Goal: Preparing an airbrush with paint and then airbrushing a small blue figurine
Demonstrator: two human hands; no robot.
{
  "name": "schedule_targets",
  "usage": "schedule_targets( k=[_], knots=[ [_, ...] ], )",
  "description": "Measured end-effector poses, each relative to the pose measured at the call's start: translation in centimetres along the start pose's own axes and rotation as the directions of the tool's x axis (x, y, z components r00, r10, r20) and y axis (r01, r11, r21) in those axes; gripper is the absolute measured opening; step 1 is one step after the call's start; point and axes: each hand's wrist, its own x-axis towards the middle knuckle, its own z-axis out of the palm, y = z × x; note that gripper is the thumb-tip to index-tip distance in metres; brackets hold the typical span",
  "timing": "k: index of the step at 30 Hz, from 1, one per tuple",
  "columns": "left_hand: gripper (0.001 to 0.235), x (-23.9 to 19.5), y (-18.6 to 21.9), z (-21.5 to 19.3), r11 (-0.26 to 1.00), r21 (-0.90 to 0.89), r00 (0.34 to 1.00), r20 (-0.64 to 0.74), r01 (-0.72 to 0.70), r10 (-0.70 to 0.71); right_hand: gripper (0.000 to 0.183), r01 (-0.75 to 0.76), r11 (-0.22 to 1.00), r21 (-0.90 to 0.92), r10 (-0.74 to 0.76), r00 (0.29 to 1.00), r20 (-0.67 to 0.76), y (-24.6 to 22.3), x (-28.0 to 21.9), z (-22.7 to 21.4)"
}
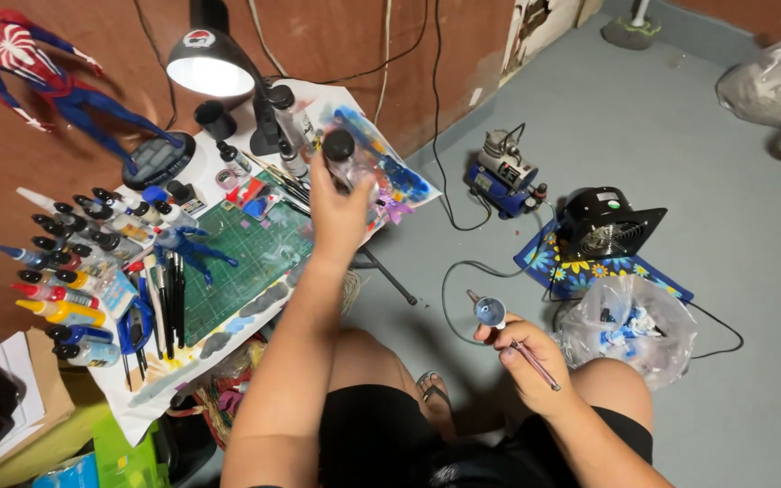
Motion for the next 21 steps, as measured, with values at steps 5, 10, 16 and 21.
schedule_targets(
  k=[5,10,16,21],
  knots=[
    [0.063,4.3,-2.8,0.3,0.996,0.088,0.996,-0.090,0.025,-0.017,0.020,-0.006,1.000,0.022,0.006,1.000,-0.006,-0.4,-0.3,-0.4],
    [0.065,7.1,-6.7,0.7,0.980,0.184,0.988,-0.117,-0.080,0.102,0.019,-0.034,0.999,0.041,0.036,0.999,-0.034,0.0,-0.9,-1.0],
    [0.057,7.5,-7.5,1.1,0.979,0.202,0.996,-0.083,0.034,-0.018,0.023,-0.031,0.999,0.010,0.031,0.999,-0.018,-0.5,-1.1,-1.0],
    [0.070,6.9,-9.6,0.2,0.963,0.265,0.993,-0.114,0.049,-0.019,0.022,-0.029,1.000,-0.001,0.029,0.999,0.027,-0.8,-1.2,-1.0]
  ],
)
